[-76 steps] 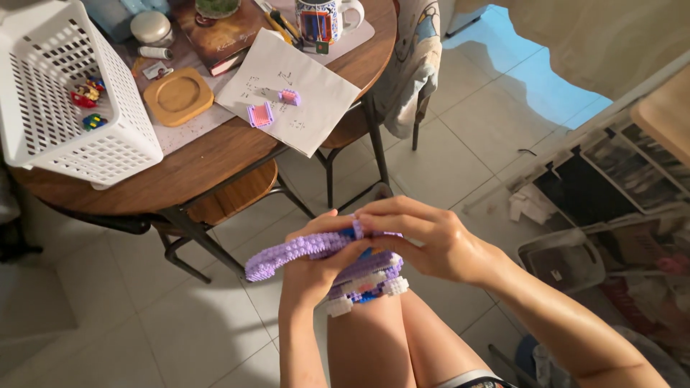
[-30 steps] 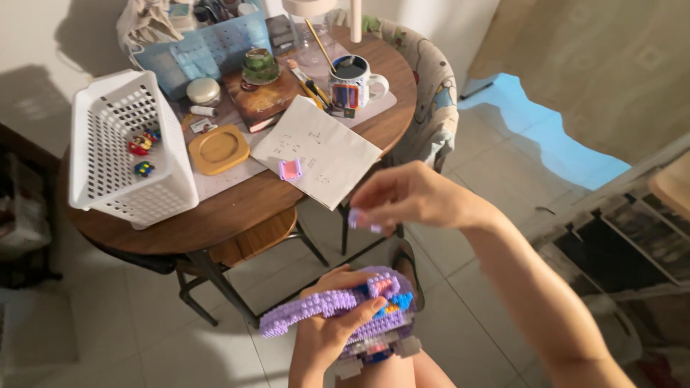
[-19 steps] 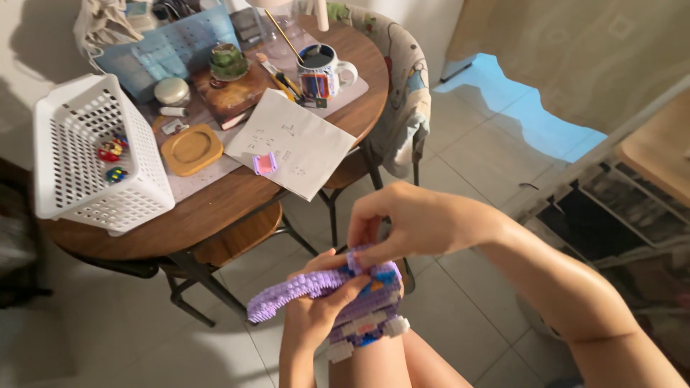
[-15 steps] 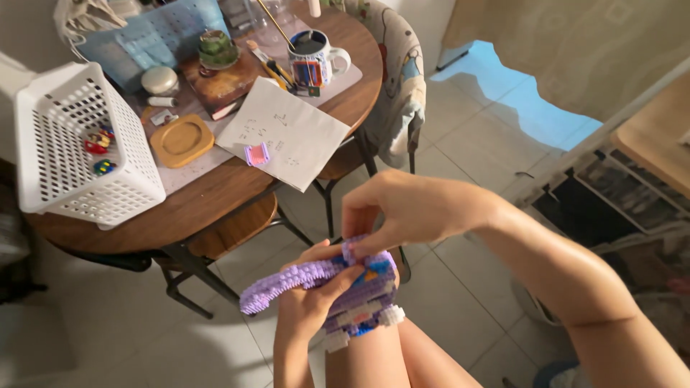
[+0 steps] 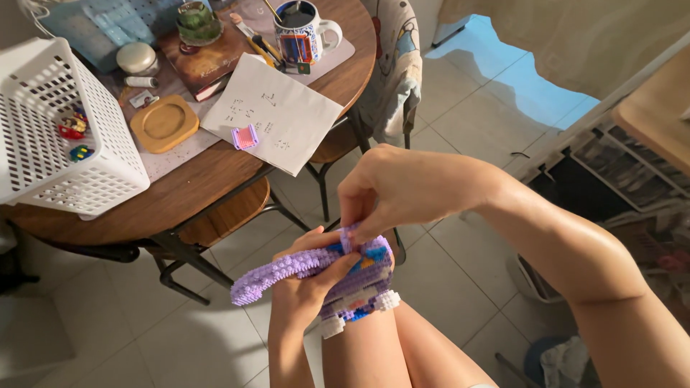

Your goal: Assembling a StellaLou character model using small plastic blocks.

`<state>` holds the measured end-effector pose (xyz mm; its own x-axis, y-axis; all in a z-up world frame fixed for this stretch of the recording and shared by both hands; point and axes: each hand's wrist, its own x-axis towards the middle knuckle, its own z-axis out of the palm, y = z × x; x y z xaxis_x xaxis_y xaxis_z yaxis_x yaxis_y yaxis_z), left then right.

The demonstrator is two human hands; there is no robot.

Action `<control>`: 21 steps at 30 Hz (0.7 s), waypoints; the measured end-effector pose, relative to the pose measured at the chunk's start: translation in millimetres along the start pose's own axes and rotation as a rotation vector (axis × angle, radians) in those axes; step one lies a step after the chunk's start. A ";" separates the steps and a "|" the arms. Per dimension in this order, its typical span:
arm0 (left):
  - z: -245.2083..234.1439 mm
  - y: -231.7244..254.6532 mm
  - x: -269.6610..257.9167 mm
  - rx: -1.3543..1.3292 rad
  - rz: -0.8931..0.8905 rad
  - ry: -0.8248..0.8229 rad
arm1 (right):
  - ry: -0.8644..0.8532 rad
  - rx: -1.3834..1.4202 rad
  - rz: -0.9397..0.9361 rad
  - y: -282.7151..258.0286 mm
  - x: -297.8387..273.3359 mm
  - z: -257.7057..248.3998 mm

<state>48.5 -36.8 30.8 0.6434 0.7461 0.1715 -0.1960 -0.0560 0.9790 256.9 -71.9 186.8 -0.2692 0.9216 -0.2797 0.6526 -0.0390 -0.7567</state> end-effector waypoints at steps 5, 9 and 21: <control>-2.4 -7.0 -0.8 0.012 0.009 0.027 | 0.008 -0.001 -0.025 -2.5 0.7 -0.2; -5.6 -16.3 -2.6 0.089 0.080 0.037 | 0.019 0.002 -0.003 -5.6 0.1 1.8; -8.7 -15.9 1.7 0.249 0.136 0.030 | 0.207 -0.209 -0.049 -4.8 -5.0 19.9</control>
<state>46.3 -28.8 14.6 0.6011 0.7395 0.3030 -0.0884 -0.3153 0.9449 241.1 -84.0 180.1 -0.1680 0.9804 -0.1032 0.7801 0.0682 -0.6220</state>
